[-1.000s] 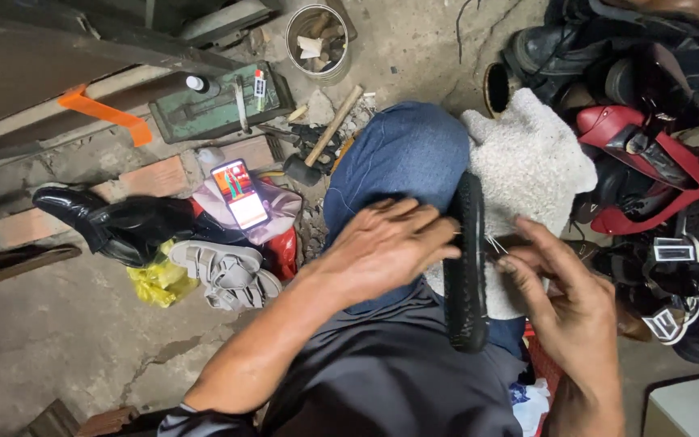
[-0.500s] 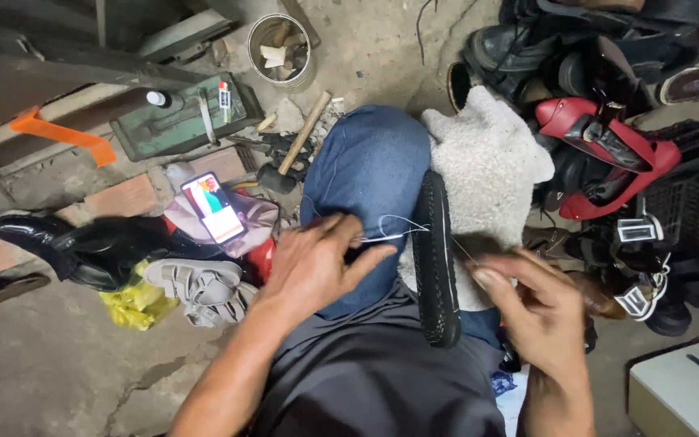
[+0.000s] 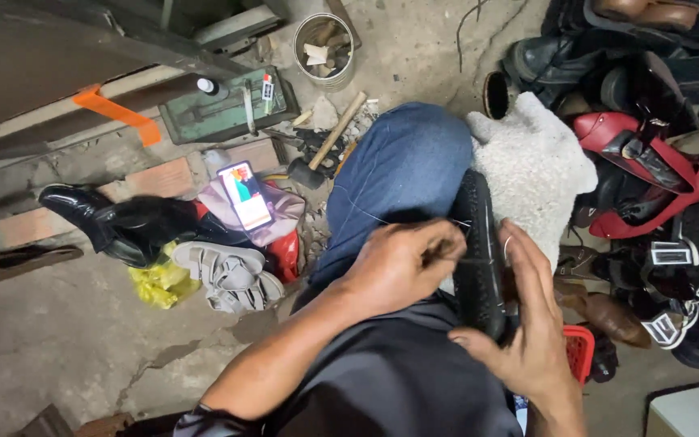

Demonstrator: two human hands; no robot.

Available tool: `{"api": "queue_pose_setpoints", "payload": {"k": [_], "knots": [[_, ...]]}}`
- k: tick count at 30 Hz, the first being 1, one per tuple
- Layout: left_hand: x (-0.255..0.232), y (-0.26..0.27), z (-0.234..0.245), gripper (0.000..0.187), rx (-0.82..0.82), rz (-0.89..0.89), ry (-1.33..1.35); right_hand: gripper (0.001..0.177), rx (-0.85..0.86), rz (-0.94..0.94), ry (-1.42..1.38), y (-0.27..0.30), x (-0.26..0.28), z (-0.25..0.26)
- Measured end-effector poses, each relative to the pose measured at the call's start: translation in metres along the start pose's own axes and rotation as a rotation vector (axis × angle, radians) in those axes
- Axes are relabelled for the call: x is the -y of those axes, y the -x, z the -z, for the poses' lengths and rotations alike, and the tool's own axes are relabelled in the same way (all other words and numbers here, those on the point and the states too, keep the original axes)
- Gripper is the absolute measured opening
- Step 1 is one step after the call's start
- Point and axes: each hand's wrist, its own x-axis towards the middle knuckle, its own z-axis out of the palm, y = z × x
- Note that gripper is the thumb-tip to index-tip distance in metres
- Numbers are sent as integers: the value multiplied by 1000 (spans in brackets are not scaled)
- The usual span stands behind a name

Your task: The person sits on the floor and sews a black shoe sole using a needle and white thread. They hold the shoe on their lap and pull the thread through the sole repeatedly. A smartphone is visible nearby, and the person occasionally interacts with it while continuing to work on the shoe.

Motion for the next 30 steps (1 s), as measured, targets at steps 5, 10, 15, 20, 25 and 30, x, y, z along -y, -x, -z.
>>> {"api": "queue_pose_setpoints", "payload": {"k": [5,10,15,20,25,30], "knots": [[-15,17,20,18,89,-152,265,113,190,-265,34,17,-36,3],[-5,22,-2,27,-15,-161,9,98,65,-291,86,28,-40,1],[9,2,-22,28,-132,-43,-284,73,19,-348,61,32,-35,7],[-3,-14,-29,7,-56,-45,-77,60,-23,-413,69,39,-34,6],[-4,-5,1,5,199,18,250,77,41,-392,141,40,-34,5],[35,38,58,4,519,-145,325,107,133,-227,121,36,-39,18]]}}
